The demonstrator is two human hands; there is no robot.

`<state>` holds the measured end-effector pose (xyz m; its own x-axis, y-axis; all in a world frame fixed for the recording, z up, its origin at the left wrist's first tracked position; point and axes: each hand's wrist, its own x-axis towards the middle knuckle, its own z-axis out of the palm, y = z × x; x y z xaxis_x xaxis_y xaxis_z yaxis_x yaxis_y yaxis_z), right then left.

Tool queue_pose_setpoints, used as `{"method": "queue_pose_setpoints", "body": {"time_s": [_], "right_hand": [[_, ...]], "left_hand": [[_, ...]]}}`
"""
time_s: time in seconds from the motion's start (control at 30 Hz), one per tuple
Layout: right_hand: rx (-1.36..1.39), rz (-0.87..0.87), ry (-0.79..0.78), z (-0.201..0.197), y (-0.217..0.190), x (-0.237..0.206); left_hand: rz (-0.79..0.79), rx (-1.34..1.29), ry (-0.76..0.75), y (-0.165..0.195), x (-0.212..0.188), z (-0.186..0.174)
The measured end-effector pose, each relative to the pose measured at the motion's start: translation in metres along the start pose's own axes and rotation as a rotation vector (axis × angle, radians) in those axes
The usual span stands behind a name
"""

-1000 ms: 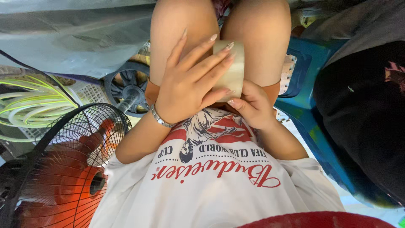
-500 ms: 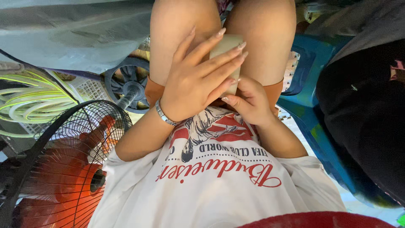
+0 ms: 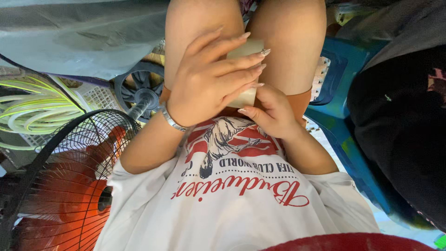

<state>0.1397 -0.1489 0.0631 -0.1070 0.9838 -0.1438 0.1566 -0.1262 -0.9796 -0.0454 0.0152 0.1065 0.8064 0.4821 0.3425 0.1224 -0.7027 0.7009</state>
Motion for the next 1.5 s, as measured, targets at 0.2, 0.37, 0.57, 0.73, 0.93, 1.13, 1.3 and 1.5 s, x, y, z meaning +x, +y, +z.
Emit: {"method": "queue_pose_setpoints", "body": {"time_s": [0.2,0.37,0.57,0.73,0.93,1.13,1.3,1.5], "right_hand": [[-0.085,-0.032,-0.034,0.002,-0.013,0.013],[-0.035,-0.021,-0.051,-0.002,-0.017,0.012],[-0.092,-0.022,-0.026,-0.014,-0.016,0.012],[-0.027,-0.041,0.039,-0.01,-0.016,0.014],[-0.053,-0.003,0.037,-0.011,-0.013,0.014],[-0.119,-0.035,0.074,-0.006,-0.012,0.012],[-0.095,-0.051,0.205,0.0,-0.013,0.013],[0.066,0.023,0.24,0.001,-0.007,0.013]], "left_hand": [[0.265,0.171,-0.063,-0.014,0.016,-0.02],[0.336,0.319,-0.089,-0.014,0.035,-0.017],[0.367,0.398,-0.165,-0.02,0.039,-0.01],[0.37,0.382,-0.124,-0.025,0.033,-0.006],[0.359,0.344,-0.152,-0.022,0.029,0.0],[0.329,0.229,-0.132,-0.018,0.032,-0.003],[0.268,0.123,-0.194,-0.006,0.028,-0.01],[0.25,0.096,-0.161,0.011,0.029,-0.02]]}}
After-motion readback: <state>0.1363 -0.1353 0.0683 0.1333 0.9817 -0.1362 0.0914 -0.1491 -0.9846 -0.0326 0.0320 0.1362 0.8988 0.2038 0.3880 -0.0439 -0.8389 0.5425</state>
